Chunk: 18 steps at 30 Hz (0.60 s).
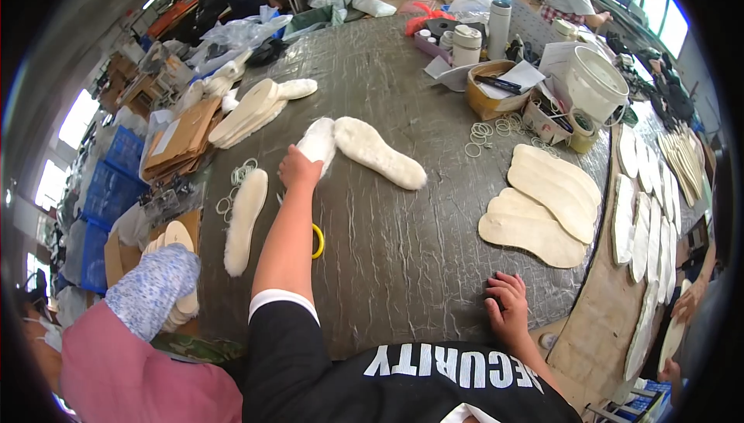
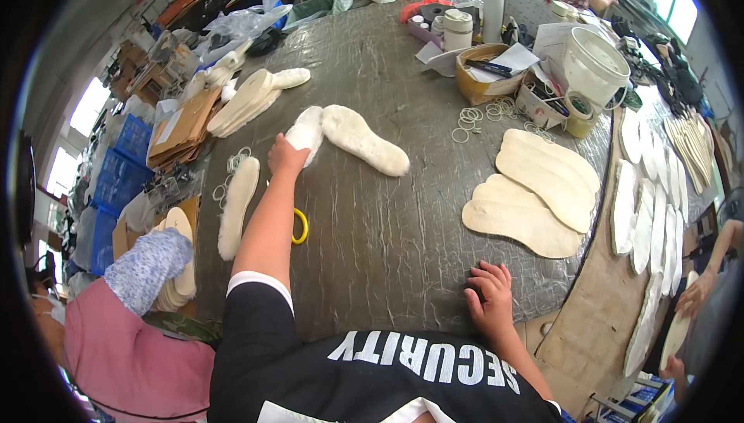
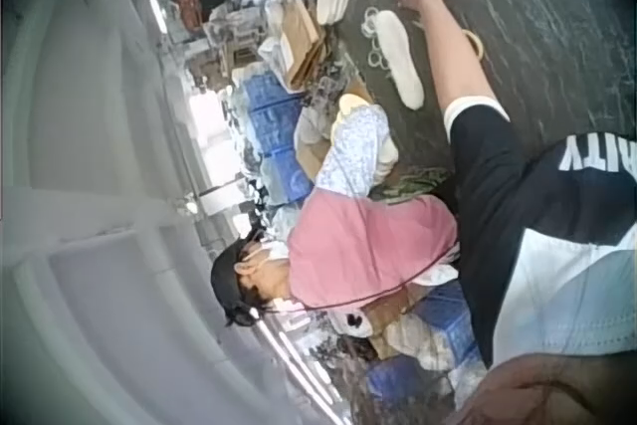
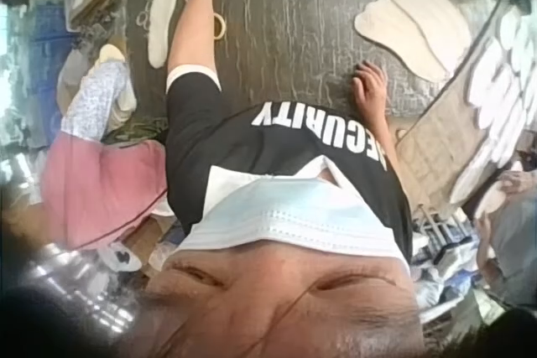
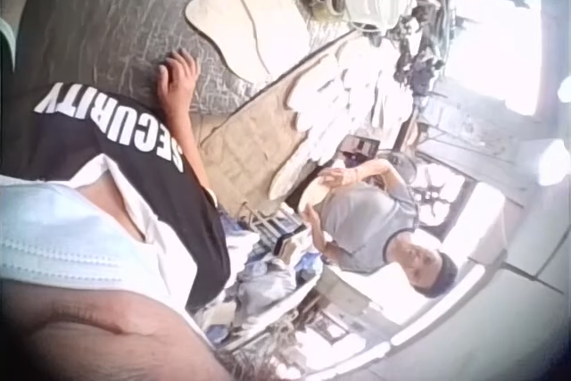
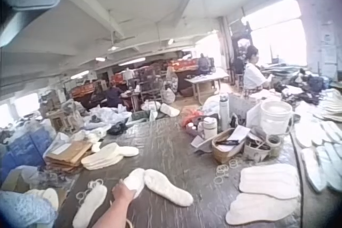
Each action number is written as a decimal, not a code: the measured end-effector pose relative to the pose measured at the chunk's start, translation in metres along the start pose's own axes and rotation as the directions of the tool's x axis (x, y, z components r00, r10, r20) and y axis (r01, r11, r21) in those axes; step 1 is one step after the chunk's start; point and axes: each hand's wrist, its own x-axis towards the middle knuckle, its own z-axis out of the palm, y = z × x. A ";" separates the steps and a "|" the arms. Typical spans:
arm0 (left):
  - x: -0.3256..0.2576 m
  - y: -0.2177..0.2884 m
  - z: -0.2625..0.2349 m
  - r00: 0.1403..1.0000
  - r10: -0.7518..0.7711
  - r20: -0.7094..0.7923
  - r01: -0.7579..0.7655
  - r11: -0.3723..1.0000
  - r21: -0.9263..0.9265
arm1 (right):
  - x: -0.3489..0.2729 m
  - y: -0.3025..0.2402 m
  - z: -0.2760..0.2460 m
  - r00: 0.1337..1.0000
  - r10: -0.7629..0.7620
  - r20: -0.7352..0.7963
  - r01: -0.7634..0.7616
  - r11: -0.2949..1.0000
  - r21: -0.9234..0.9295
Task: The recorder is manually assembling and layering shoe insole components on a work table.
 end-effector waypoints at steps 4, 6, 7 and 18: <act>-0.007 -0.020 0.010 0.993 -0.001 -0.122 -0.016 0.989 -0.144 | 0.002 -0.002 -0.002 1.000 0.001 0.003 -0.001 1.000 0.003; -0.012 -0.035 0.011 0.986 0.039 -0.161 -0.077 0.968 -0.238 | 0.003 -0.003 -0.004 1.000 0.005 0.006 -0.005 1.000 0.003; -0.014 -0.041 0.010 0.976 0.075 -0.206 -0.142 0.932 -0.333 | 0.004 -0.003 -0.005 1.000 0.005 0.006 -0.005 1.000 -0.002; -0.024 -0.063 -0.099 0.915 0.065 -0.399 -0.359 0.584 -0.728 | 0.034 -0.031 0.003 0.995 -0.091 0.044 0.096 0.988 -0.117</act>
